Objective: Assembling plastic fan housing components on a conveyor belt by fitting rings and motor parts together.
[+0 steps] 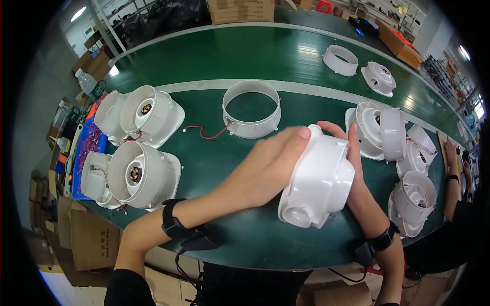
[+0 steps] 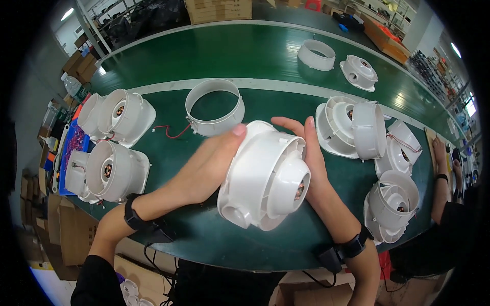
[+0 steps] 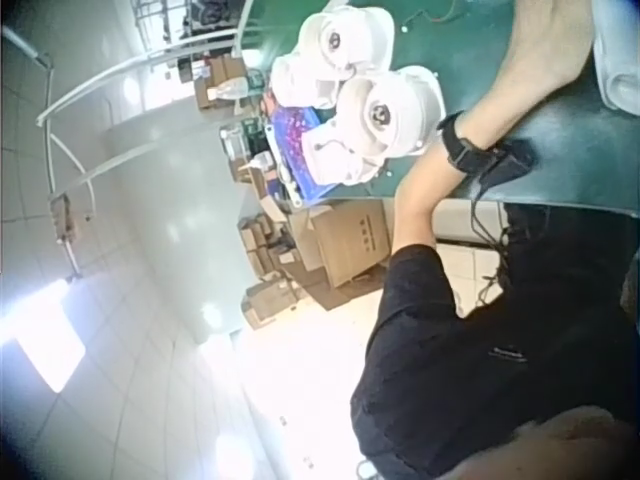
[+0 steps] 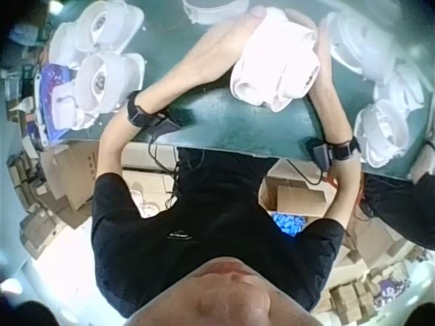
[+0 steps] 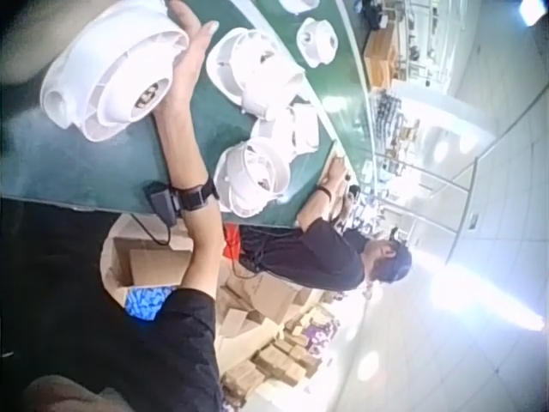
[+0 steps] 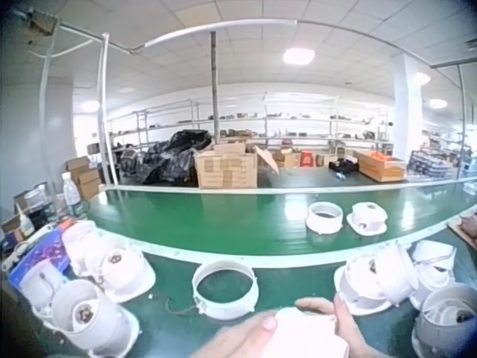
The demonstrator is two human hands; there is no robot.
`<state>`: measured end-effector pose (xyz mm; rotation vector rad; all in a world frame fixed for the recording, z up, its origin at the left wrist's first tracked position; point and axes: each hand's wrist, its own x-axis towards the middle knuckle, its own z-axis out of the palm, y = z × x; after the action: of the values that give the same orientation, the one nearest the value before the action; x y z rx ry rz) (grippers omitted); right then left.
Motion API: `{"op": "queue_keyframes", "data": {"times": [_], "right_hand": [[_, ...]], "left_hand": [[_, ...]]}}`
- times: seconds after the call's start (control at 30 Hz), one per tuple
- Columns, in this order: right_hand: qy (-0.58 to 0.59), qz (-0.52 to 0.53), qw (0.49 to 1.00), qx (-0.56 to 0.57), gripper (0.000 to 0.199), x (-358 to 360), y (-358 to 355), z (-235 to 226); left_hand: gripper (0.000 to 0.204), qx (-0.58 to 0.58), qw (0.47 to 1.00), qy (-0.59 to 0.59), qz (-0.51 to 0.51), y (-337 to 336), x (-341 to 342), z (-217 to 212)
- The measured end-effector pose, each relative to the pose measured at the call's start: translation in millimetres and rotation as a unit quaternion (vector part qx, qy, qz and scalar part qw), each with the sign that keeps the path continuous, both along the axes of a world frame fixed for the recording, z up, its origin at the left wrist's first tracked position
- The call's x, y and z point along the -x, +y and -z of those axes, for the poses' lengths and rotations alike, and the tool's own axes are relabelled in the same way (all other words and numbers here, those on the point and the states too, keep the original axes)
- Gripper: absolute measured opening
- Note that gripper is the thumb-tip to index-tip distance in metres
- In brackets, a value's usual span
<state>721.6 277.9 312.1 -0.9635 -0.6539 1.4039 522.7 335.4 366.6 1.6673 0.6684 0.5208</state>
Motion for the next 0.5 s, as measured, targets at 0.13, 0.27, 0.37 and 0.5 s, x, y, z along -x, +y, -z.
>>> {"op": "queue_keyframes", "data": {"times": [0.13, 0.27, 0.37, 0.5], "right_hand": [[0.096, 0.025, 0.995, -0.015, 0.071, -8, 2, 5], [0.181, 0.032, 0.983, -0.012, 0.073, -10, 4, 1], [0.189, 0.038, 0.981, -0.018, 0.074, -15, 4, 4], [0.184, 0.036, 0.982, -0.019, 0.073, -15, 5, 3]], "left_hand": [[0.031, -0.416, 0.906, 0.007, -0.077, 4, 12, -14], [0.032, -0.263, 0.964, 0.02, -0.034, -12, 13, -25], [0.031, -0.319, 0.946, 0.037, -0.043, -9, 11, -20], [0.044, -0.245, 0.962, 0.116, -0.022, 0, 14, -36]]}}
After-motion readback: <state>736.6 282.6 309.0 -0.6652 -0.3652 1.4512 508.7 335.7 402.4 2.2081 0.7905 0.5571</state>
